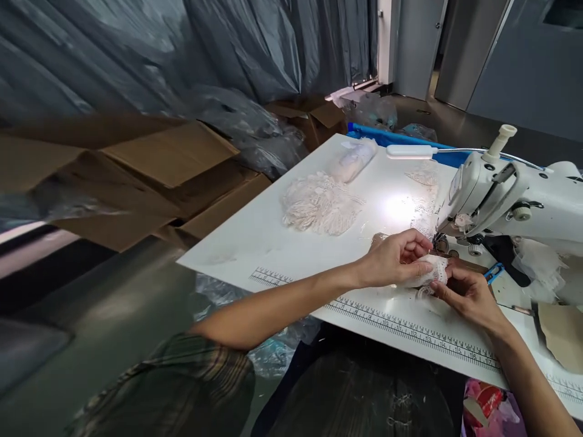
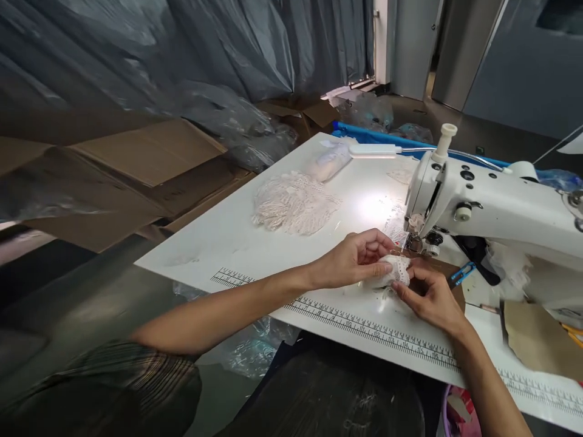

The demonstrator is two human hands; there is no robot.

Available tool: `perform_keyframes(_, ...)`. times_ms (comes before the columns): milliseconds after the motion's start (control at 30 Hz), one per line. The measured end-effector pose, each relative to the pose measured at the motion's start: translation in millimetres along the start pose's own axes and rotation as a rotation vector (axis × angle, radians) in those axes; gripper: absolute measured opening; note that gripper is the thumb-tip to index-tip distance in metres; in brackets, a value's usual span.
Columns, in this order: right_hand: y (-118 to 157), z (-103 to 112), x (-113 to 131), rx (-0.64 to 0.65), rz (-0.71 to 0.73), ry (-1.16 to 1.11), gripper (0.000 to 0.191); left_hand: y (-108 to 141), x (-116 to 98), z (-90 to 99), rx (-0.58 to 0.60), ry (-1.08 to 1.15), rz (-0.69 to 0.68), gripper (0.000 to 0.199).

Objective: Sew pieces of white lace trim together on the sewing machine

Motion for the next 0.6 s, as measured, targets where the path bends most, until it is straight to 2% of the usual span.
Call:
perform_keyframes(100,-2.1,-3.0,0.5,0.061,-0.112,-0.165,0.045,2.3,-1.3,5.1,0.008,-0.215,0.056,0.033)
perform_keyframes(167,-3.3,-2.7,-5.0,0.05,-0.23,-0.199,0.05,3.4,0.7,9.5,-0.007,-0.466,0.084,0.036)
perform_keyframes(233,-3.9,3.3,-12.5,-0.055,-0.303,-0.113,0.053,3.3,2.5,11.9,-0.025,-0.773,0.051,0.037)
perform_keyframes(333,-2.6,20.4,-17.3,-0.303,-0.28,0.198,0.051,-0.2,5.6,7.5,0.038,-1.117,-0.046,0.028)
perform_keyframes(433,-0.1,32.7,-14.5,-0.442,-0.22,0.44,0.042,-7.7,7.5,-0.5,0.149,-1.201,-0.071,0.019)
perform_keyframes(500,0.1,34.9,-13.8,-0.435,-0.22,0.464,0.04,-14.0,6.3,-7.2,0.184,-1.194,-0.074,0.021)
perform_keyframes(600,-0.8,33.3,-13.4,-0.411,-0.206,0.419,0.04,-22.1,6.1,-20.1,0.197,-1.163,-0.069,0.037)
Point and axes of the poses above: each hand's wrist, its own y-axis away from the middle knuckle, its own z-axis out of the back of the hand, x = y × z, the point moved 4 cm from there along -y, towards the middle knuckle, and after that the axes turned 5 degrees about x, right-handed, at the moved point
